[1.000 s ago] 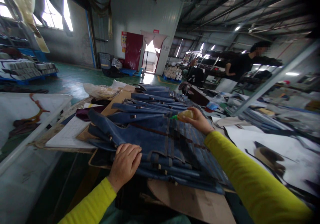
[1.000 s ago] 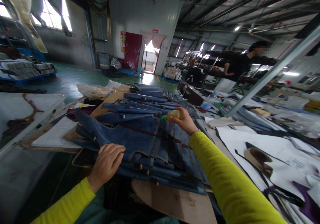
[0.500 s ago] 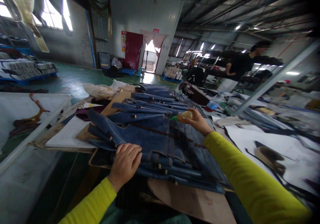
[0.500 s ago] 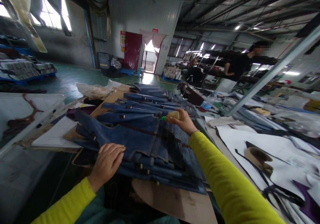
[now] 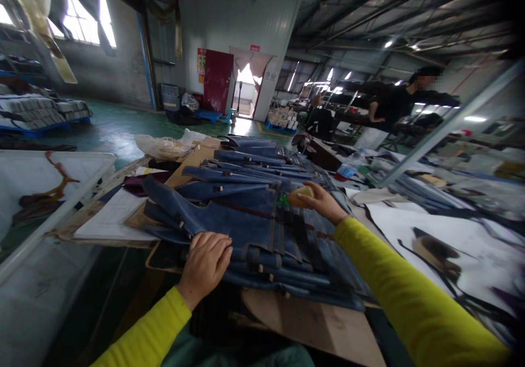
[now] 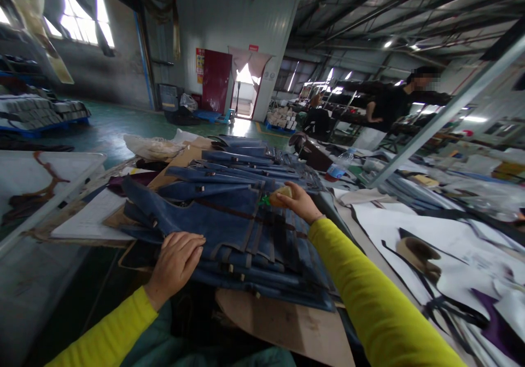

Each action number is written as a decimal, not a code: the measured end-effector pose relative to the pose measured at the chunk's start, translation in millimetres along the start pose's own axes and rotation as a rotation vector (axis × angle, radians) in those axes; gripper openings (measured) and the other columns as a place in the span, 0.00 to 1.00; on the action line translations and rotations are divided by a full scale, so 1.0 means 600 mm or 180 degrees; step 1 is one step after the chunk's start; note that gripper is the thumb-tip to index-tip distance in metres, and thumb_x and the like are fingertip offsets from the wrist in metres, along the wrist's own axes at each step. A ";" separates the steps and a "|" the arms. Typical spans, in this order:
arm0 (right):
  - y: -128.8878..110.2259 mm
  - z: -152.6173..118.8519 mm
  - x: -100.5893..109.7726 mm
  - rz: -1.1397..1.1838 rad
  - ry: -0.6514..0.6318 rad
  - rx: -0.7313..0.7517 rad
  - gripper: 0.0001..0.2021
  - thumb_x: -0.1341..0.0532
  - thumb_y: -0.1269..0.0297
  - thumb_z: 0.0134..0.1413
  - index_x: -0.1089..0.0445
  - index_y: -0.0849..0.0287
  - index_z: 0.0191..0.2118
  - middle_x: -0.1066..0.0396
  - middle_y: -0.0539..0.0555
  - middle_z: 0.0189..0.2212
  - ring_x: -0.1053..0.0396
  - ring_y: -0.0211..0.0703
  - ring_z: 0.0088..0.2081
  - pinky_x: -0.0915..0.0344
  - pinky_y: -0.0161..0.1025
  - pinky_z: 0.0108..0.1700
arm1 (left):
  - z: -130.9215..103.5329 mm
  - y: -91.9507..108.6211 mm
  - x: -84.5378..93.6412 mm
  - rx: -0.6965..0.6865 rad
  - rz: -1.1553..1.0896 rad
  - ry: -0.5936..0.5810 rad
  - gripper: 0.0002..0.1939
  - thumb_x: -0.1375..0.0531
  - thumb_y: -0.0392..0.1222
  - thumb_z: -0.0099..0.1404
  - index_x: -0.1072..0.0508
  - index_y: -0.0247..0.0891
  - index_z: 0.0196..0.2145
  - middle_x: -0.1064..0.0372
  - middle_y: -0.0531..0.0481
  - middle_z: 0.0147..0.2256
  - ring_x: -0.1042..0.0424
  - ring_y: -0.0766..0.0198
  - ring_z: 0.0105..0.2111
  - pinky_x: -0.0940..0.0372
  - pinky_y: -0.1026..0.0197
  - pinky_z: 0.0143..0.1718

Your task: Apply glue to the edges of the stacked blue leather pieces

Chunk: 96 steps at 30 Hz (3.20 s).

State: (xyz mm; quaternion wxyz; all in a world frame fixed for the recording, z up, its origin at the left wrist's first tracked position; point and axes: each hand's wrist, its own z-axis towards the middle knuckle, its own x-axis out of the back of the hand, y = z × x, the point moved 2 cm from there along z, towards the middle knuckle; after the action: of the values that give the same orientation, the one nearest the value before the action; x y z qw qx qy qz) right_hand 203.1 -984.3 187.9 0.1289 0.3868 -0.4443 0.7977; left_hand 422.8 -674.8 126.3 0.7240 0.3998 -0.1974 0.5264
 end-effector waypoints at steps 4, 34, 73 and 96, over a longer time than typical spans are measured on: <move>-0.008 -0.006 0.002 0.0047 -0.0127 -0.0229 0.30 0.38 0.47 0.43 0.36 0.51 0.53 0.28 0.55 0.41 0.30 0.54 0.42 0.30 0.48 0.39 | 0.000 0.000 0.000 -0.0027 0.0056 0.0066 0.11 0.51 0.40 0.67 0.29 0.40 0.40 0.29 0.48 0.40 0.35 0.60 0.42 0.45 0.53 0.46; -0.066 -0.051 0.023 0.0472 -0.0660 -0.0751 0.27 0.40 0.47 0.48 0.36 0.54 0.53 0.30 0.55 0.41 0.34 0.39 0.30 0.41 0.29 0.19 | -0.002 0.000 -0.001 0.0027 0.0051 -0.0032 0.11 0.51 0.40 0.67 0.30 0.39 0.40 0.30 0.49 0.41 0.36 0.59 0.43 0.46 0.52 0.47; -0.132 -0.162 0.041 0.0912 -0.1167 -0.0440 0.26 0.41 0.50 0.51 0.40 0.47 0.56 0.32 0.49 0.49 0.35 0.52 0.51 0.35 0.45 0.52 | -0.004 0.003 0.002 0.0031 0.0044 -0.0025 0.12 0.51 0.40 0.68 0.30 0.40 0.42 0.30 0.49 0.42 0.36 0.59 0.43 0.46 0.52 0.47; -0.132 -0.181 0.033 0.0905 -0.1017 -0.0267 0.25 0.40 0.51 0.51 0.40 0.46 0.55 0.31 0.50 0.47 0.33 0.51 0.49 0.33 0.44 0.50 | -0.003 0.004 0.004 0.0035 0.0080 -0.0045 0.12 0.51 0.40 0.67 0.29 0.40 0.42 0.30 0.48 0.41 0.35 0.59 0.43 0.46 0.52 0.47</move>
State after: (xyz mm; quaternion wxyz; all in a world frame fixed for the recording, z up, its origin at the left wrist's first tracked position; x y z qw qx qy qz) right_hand 178.7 -853.9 217.1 -0.0409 0.4360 -0.5420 0.7172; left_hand 421.2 -671.6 127.7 0.7137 0.4049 -0.2047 0.5337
